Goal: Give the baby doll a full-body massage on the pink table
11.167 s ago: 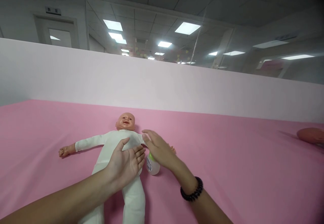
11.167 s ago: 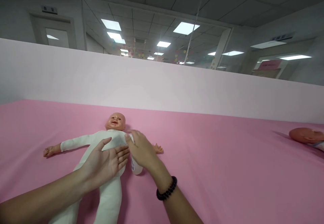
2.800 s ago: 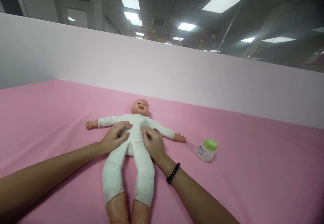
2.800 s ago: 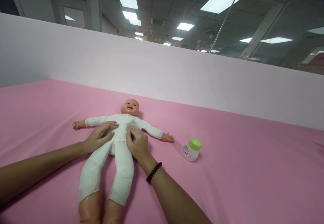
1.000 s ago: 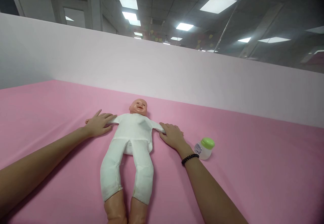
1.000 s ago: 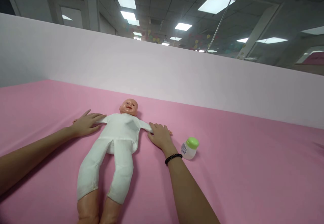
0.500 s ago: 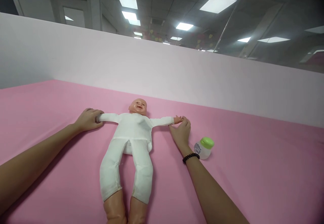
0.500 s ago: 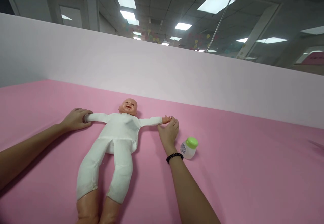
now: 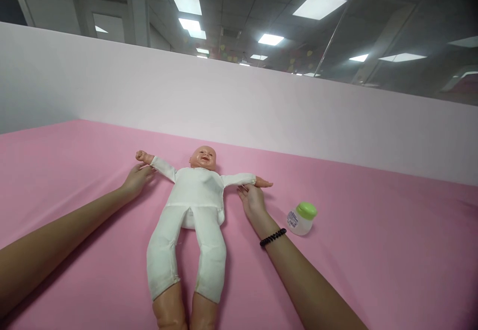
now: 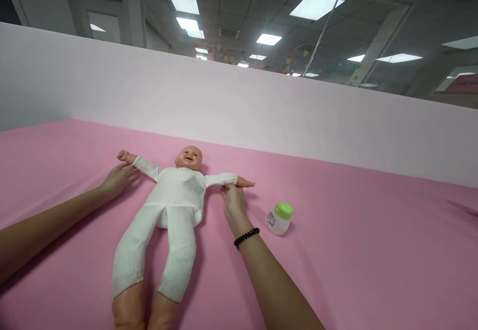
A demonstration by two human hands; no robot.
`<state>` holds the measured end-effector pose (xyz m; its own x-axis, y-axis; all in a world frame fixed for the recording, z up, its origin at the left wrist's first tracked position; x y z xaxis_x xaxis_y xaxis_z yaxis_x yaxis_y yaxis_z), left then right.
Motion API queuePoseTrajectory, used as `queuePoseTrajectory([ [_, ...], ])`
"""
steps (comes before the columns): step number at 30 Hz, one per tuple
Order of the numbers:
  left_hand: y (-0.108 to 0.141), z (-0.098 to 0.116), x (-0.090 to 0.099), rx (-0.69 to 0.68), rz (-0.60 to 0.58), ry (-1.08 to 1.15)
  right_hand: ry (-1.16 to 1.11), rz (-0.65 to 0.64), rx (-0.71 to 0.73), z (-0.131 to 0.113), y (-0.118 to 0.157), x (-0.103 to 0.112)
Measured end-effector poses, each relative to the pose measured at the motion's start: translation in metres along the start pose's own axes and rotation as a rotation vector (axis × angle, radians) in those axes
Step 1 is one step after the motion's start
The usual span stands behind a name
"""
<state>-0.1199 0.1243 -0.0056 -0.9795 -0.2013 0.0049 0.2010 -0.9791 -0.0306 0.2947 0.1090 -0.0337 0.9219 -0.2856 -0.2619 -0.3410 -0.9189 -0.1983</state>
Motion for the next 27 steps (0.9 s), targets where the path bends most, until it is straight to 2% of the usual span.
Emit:
queuePoseTrajectory([
  [2, 0.007, -0.001, -0.015, 0.091, -0.084, 0.128, 0.078, -0.030, -0.012, 0.004, 0.003, -0.002],
  [5, 0.016, 0.002, -0.029, 0.102, -0.144, 0.188, 0.077, -0.003, -0.058, 0.001, 0.011, -0.006],
  [7, 0.020, 0.004, -0.029, 0.066, -0.097, 0.188, 0.033, 0.065, -0.054, -0.008, 0.018, -0.010],
  [9, 0.023, 0.006, -0.025, -0.028, -0.020, 0.100, 0.069, 0.085, 0.054, -0.023, 0.026, -0.017],
  [11, 0.030, 0.012, -0.026, -0.201, -0.006, -0.095, 0.195, -0.030, 0.244, -0.039, 0.034, -0.028],
  [12, 0.034, 0.014, -0.030, -0.301, -0.046, -0.218, 0.274, -0.137, 0.348, -0.045, 0.039, -0.036],
  [14, 0.046, 0.016, -0.043, -0.493, -0.208, -0.459, 0.431, -0.381, 0.522, -0.049, 0.049, -0.051],
  [16, 0.057, 0.014, -0.055, -0.614, -0.344, -0.625, 0.564, -0.545, 0.621, -0.047, 0.057, -0.059],
  [18, 0.061, 0.012, -0.060, -0.650, -0.372, -0.680, 0.633, -0.591, 0.652, -0.044, 0.060, -0.061],
  [20, 0.057, 0.011, -0.059, -0.597, -0.326, -0.633, 0.594, -0.565, 0.628, -0.043, 0.059, -0.061],
  [22, 0.048, 0.009, -0.052, -0.469, -0.254, -0.502, 0.464, -0.493, 0.551, -0.043, 0.054, -0.058],
  [25, 0.025, 0.000, -0.034, -0.159, -0.096, -0.216, 0.193, -0.252, 0.326, -0.033, 0.038, -0.043],
  [27, 0.013, -0.007, -0.025, 0.028, -0.068, -0.025, 0.043, -0.053, 0.136, -0.021, 0.027, -0.029],
])
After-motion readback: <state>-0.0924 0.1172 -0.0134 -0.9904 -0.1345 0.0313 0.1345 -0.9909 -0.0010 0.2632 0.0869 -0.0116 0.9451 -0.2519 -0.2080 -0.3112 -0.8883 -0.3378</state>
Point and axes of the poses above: each hand's wrist, its own y-axis away from the middle knuckle, its own x-axis out of the back of the hand, z = x × y, the point moved 5 cm from there along -y, towards the middle knuckle, and after that the axes turned 9 degrees about x, right-handed, at the moved point
